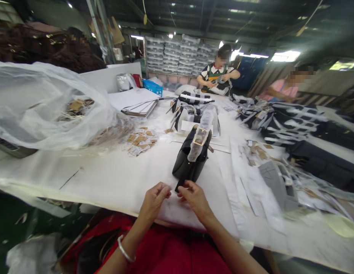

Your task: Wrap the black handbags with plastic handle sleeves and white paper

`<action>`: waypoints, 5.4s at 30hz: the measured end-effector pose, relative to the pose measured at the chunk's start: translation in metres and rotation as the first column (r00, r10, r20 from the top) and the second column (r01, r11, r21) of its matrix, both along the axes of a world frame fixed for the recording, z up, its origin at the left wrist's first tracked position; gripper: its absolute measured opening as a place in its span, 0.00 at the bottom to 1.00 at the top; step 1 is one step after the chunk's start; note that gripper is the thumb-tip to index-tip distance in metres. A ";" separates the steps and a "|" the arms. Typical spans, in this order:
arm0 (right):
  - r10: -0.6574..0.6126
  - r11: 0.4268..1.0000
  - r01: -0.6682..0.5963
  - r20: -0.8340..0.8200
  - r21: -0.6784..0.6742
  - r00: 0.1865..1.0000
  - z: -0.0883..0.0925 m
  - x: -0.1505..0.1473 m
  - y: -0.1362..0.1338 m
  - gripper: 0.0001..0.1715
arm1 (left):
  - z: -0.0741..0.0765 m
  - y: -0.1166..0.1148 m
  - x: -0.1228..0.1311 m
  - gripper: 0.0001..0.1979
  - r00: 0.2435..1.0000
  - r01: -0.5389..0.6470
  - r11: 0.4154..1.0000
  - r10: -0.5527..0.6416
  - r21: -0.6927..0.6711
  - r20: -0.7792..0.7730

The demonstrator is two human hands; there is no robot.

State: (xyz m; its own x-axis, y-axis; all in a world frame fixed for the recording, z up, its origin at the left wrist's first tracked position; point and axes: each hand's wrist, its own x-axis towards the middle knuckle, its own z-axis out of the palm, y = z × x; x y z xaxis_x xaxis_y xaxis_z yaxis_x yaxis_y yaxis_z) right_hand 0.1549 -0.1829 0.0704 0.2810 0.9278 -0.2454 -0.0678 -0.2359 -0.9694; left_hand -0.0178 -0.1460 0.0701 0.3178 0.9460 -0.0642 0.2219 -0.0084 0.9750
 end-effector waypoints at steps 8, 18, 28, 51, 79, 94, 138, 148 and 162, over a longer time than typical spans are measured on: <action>-0.004 0.991 0.051 -0.350 0.126 0.937 0.036 -0.010 -0.008 0.20 | 0.004 -0.005 -0.019 0.14 0.985 -0.076 0.979 0.104 0.190 -0.139; -0.082 0.977 0.155 -0.415 0.147 0.906 0.052 -0.022 -0.004 0.23 | -0.002 -0.018 -0.025 0.12 0.990 -0.109 0.972 0.124 0.209 -0.062; -0.040 0.991 0.081 -0.340 0.108 0.939 0.045 -0.021 -0.007 0.23 | 0.002 -0.019 -0.014 0.14 0.988 -0.133 0.963 0.149 0.236 -0.050; -0.123 0.967 0.159 -0.183 0.197 0.975 0.053 -0.012 -0.001 0.18 | -0.004 -0.023 -0.002 0.13 0.988 -0.124 0.989 0.131 0.084 -0.086; -0.093 0.974 0.119 -0.135 0.195 0.986 0.044 0.000 0.000 0.18 | -0.004 -0.023 0.003 0.11 0.992 -0.102 0.994 0.104 0.034 -0.066; -0.013 0.984 0.033 -0.116 0.175 0.993 0.042 0.003 0.000 0.17 | -0.001 -0.023 0.002 0.10 0.995 -0.091 0.995 0.092 0.026 -0.039; 0.094 0.949 -0.051 -0.126 0.312 0.988 0.036 0.005 0.004 0.14 | -0.009 -0.015 -0.007 0.09 0.993 -0.072 0.979 0.089 0.192 -0.082; 0.124 0.955 -0.102 -0.062 0.278 0.990 0.043 0.005 0.004 0.16 | 0.005 -0.014 0.008 0.16 0.965 -0.014 0.975 0.071 -0.221 0.253; 0.108 0.985 -0.088 -0.132 0.150 0.985 0.042 0.005 0.004 0.17 | 0.016 -0.020 0.024 0.18 0.996 -0.019 0.995 0.028 -0.099 0.086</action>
